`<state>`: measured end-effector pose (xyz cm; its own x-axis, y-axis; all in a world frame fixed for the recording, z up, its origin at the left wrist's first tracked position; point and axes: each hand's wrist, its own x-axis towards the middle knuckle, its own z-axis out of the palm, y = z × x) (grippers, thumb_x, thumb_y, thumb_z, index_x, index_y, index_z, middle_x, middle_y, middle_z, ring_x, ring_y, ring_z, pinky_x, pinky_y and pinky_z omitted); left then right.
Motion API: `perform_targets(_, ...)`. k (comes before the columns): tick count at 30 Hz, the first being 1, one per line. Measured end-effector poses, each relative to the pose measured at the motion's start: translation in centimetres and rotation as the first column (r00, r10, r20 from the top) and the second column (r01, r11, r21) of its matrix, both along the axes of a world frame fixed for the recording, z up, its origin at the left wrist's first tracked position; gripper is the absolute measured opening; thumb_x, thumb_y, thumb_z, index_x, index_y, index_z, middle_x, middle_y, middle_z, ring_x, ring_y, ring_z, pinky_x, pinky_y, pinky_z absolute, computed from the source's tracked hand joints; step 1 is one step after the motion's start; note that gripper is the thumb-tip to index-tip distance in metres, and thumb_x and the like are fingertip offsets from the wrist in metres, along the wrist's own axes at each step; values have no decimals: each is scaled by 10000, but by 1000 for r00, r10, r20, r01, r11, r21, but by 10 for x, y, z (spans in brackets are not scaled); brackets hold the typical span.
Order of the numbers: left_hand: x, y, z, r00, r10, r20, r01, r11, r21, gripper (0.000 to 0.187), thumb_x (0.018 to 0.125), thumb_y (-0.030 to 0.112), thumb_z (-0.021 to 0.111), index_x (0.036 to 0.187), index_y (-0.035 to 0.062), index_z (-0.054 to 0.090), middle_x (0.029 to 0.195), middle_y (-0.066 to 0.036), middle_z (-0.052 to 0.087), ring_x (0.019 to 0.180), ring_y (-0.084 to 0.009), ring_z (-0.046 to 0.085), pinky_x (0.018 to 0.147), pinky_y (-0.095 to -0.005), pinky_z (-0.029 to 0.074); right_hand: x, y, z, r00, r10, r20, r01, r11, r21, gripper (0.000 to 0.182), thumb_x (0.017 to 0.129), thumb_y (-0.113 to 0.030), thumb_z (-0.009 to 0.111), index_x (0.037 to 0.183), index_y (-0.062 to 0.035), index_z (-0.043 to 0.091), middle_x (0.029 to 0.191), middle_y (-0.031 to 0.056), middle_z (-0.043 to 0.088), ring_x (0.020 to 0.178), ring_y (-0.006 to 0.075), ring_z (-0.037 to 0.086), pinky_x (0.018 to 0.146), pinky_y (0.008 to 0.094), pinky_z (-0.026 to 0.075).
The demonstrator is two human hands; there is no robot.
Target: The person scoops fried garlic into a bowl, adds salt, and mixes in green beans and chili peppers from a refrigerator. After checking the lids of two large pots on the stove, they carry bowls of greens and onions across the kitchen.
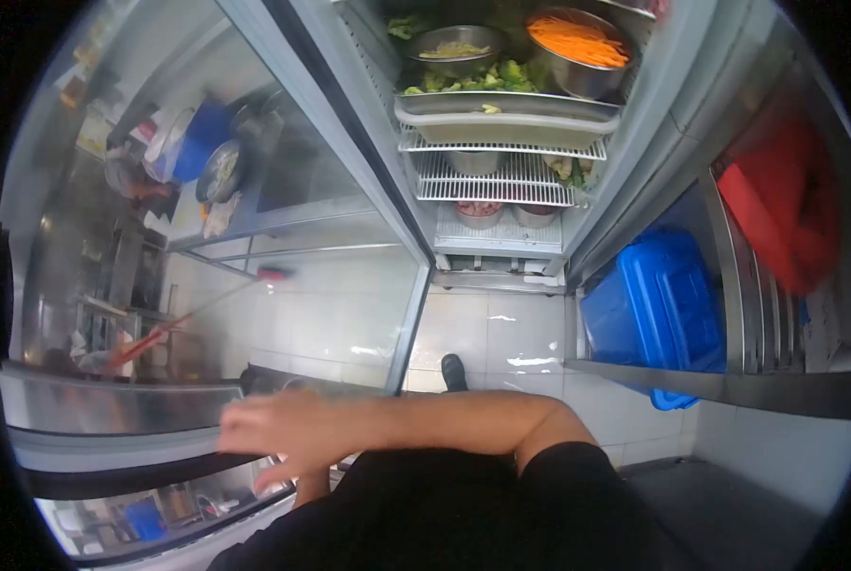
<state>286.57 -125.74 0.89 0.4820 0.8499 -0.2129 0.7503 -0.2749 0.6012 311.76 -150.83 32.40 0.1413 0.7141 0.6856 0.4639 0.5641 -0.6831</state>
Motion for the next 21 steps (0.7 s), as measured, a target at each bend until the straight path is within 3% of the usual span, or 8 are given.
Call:
perform_targets(3, -33, 1, -23, 951, -148, -273, 203, 961, 186, 356, 851, 245, 697, 1154, 64, 658, 980, -121, 719, 901, -265, 693, 809, -399, 567, 67, -8, -86, 909, -415, -31, 391, 878, -278, 444, 835, -285, 788, 1188, -64, 632, 1250, 148, 579, 1179, 344, 567, 987, 421, 494)
perform_targets(6, -72, -6, -49, 802, -283, -526, 386, 918, 95, 446, 805, 280, 743, 1201, 94, 659, 1017, -148, 727, 954, -311, 706, 835, -416, 565, 171, -51, -182, 504, -806, 311, 818, 330, -471, 427, 861, -170, 733, 1239, -13, 613, 1377, 193, 541, 1241, 375, 545, 1056, 428, 449)
perform_targets(9, -95, -20, -62, 807, -382, -450, 333, 924, -188, 455, 816, 303, 725, 1222, 108, 664, 974, -190, 735, 905, -345, 719, 782, -438, 574, 246, -97, -208, 128, -747, 652, 923, -151, -354, 631, 863, -133, 678, 1429, 30, 452, 1495, 214, 431, 1225, 419, 515, 1054, 454, 452)
perform_targets(13, -47, -36, -36, 714, -569, -407, 419, 814, -403, 426, 860, 277, 652, 1205, 27, 649, 873, -168, 726, 797, -285, 717, 673, -444, 577, 301, -116, -211, 73, -737, 672, 936, -181, -301, 630, 826, -69, 687, 1397, 50, 452, 1417, 231, 471, 1117, 407, 546, 994, 479, 468)
perform_targets(17, 13, -31, -73, 979, 21, -201, -149, 748, -647, 387, 886, 245, 611, 1129, -54, 652, 841, -130, 699, 741, -242, 702, 581, -398, 565, 338, -125, -238, -30, -686, 727, 930, -285, -231, 377, 801, -117, 693, 1156, -17, 614, 1134, 193, 601, 1024, 392, 579, 897, 501, 487)
perform_targets(19, 67, -41, -56, 985, -55, -161, -71, 728, -682, 401, 910, 251, 602, 1164, -58, 630, 904, -155, 687, 792, -236, 698, 604, -389, 570, 348, -135, -245, 10, -521, 853, 923, -324, -209, 319, 785, -143, 681, 1088, -47, 658, 1029, 189, 641, 994, 382, 598, 873, 504, 486)
perform_targets(20, 79, -51, -67, 985, 98, 140, 39, 667, -744, 439, 922, 293, 612, 1188, -56, 622, 992, -170, 691, 855, -245, 699, 659, -378, 578, 354, -136, -258, -28, -503, 864, 914, -363, -182, 223, 773, -159, 667, 975, -66, 681, 964, 187, 657, 978, 377, 609, 862, 511, 484)
perform_targets(21, 101, -57, -67, 985, 61, 159, 85, 632, -771, 444, 943, 308, 606, 1193, -58, 621, 998, -183, 697, 884, -235, 701, 694, -367, 575, 359, -135, -281, -229, -634, 739, 952, -306, 33, 156, 785, -157, 656, 908, -63, 680, 989, 185, 654, 989, 375, 609, 861, 513, 483)
